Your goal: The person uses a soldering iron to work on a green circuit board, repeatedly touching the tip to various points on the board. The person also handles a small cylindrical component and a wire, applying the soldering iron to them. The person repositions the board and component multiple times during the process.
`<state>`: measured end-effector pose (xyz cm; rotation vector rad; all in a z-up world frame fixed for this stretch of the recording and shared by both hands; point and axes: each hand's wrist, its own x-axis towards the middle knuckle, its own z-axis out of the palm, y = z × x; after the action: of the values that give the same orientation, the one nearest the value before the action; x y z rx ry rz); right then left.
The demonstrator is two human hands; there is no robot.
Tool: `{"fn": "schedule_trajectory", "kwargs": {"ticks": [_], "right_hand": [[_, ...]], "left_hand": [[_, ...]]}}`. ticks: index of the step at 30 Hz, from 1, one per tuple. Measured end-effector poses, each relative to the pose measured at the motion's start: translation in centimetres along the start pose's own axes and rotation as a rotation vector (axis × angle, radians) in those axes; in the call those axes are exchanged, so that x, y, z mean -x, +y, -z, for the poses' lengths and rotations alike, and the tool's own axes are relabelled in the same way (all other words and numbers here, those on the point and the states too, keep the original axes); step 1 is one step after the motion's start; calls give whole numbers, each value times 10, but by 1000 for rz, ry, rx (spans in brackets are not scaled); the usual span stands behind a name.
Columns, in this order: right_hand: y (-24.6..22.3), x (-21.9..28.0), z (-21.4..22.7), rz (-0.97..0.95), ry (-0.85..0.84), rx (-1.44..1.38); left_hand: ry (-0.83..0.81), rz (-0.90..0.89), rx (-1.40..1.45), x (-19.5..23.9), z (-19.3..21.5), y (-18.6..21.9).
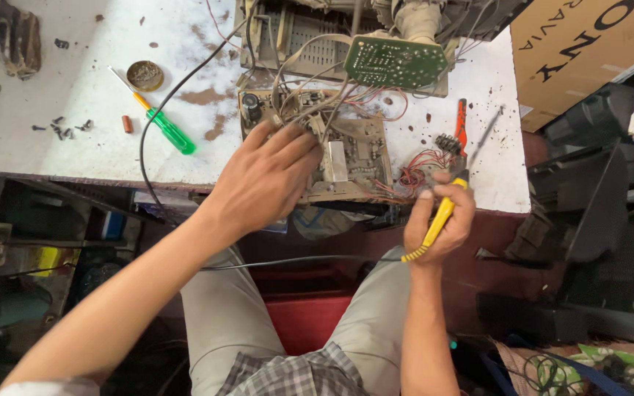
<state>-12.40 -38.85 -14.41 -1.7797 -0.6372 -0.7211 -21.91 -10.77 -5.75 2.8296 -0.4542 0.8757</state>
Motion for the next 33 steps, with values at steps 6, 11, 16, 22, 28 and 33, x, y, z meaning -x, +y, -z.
{"fn": "schedule_trajectory", "kwargs": {"ticks": [6,11,16,22,28,33], "right_hand": [[-22,9,-23,-81,-6,-129],[-50,4,-40,-44,-57,-109],[-68,-12,-66,-82,-81,-64],[-75,-14,-85,-228,-52,-74],[-73,-6,-91,-379,-10,-236],[-72,1,-96,-410,22,-235]], "left_hand": [[-353,19,-143,-35,-20,-8],[-134,-38,-108,-30,-2,-2],[283,100,-31,-8,4,8],[26,722,691,-10,-15,-55],[-149,160,431,-28,-19,-84],[-139,-233,0,-36,-15,-82]]}}
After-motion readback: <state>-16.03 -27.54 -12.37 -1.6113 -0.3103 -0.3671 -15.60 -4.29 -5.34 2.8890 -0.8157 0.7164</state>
